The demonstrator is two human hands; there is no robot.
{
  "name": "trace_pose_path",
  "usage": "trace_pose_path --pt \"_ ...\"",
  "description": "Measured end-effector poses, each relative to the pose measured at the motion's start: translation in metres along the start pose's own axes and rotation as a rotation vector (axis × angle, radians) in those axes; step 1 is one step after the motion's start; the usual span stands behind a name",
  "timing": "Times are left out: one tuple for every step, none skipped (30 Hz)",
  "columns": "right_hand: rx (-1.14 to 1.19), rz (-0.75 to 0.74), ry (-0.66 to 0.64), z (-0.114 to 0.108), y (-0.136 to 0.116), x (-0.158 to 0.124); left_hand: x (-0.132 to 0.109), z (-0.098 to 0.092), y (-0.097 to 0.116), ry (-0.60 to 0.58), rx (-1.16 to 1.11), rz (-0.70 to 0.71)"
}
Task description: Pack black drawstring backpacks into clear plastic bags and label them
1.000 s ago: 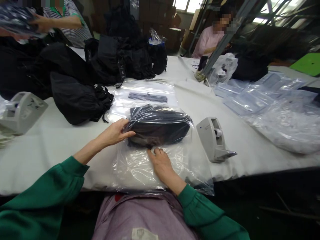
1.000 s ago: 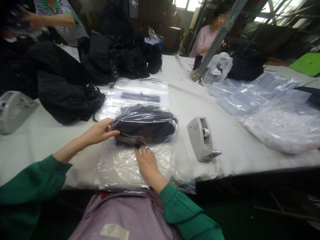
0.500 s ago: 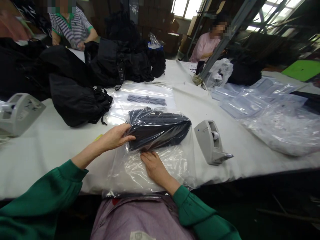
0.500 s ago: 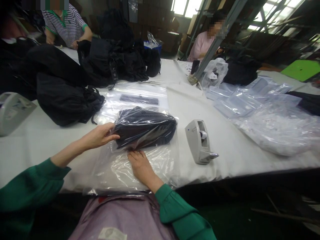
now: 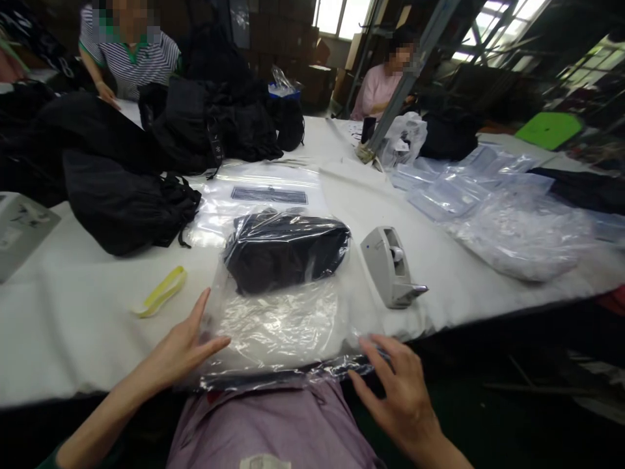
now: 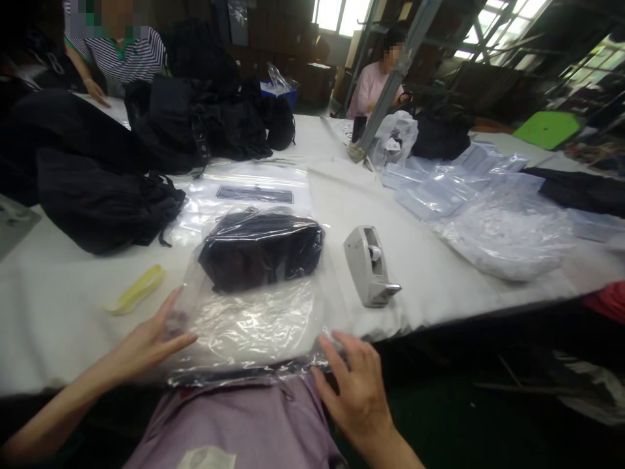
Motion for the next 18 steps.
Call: trace_pose_path --pt "-0.109 0.041 0.028 -0.004 0.013 0.0 -0.005 0.004 -0.002 0.02 -0.009 -0.05" --pt "-0.179 0.061 0.033 -0.004 0.025 -0.002 -0.01 0.007 -0.003 0.047 -0.023 -0.102" --pt "-0.206 0.052 0.024 -0.003 0.036 -0.004 -0.014 0.01 -0.005 0.073 -0.05 -0.15" --pt "-0.202 0.023 0.012 0.0 0.044 -0.008 -0.018 0.012 -0.007 0.091 -0.105 -0.193" --pt "-0.179 -0.007 0.008 0.003 0.051 -0.013 -0.022 0.014 -0.008 0.097 -0.187 -0.234" --pt "-0.145 -0.026 0.017 0.005 0.055 -0.019 -0.027 0.016 -0.01 0.09 -0.287 -0.277" --pt "-0.107 -0.022 0.033 0.007 0.058 -0.026 -0.033 0.019 -0.011 0.083 -0.392 -0.315" --pt "-0.072 0.015 0.053 0.007 0.059 -0.033 -0.039 0.02 -0.012 0.085 -0.487 -0.345" --pt "-0.041 0.079 0.081 0.008 0.06 -0.039 -0.046 0.021 -0.012 0.099 -0.555 -0.366" --pt "-0.003 0.153 0.103 0.007 0.06 -0.046 -0.052 0.022 -0.013 0.113 -0.596 -0.376" --pt "0.044 0.221 0.112 0.007 0.06 -0.052 -0.058 0.022 -0.014 0.118 -0.618 -0.374" --pt "0.097 0.269 0.101 0.007 0.06 -0.059 -0.062 0.023 -0.016 0.113 -0.63 -0.369" --pt "0.154 0.291 0.073 0.007 0.059 -0.064 -0.066 0.023 -0.018 0.1 -0.637 -0.367" --pt "0.21 0.289 0.039 0.007 0.059 -0.069 -0.068 0.024 -0.022 0.079 -0.64 -0.37" --pt "0.261 0.274 0.003 0.006 0.06 -0.073 -0.069 0.024 -0.027 0.061 -0.641 -0.371" --pt "0.305 0.265 -0.02 0.004 0.061 -0.075 -0.069 0.024 -0.032 0.052 -0.64 -0.367" --pt "0.341 0.272 -0.024 0.001 0.063 -0.076 -0.068 0.022 -0.038 0.055 -0.637 -0.358" --pt "0.371 0.302 -0.01 -0.002 0.067 -0.076 -0.066 0.02 -0.043 0.063 -0.634 -0.344"
Point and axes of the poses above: each hand's wrist, its own x-axis towards the middle knuckle, its own z-axis out of the palm, y = z × x, the point moved 2 cm from there along x, towards the middle knuckle, and after that the axes turned 6 degrees about x, right-handed, at the moved point
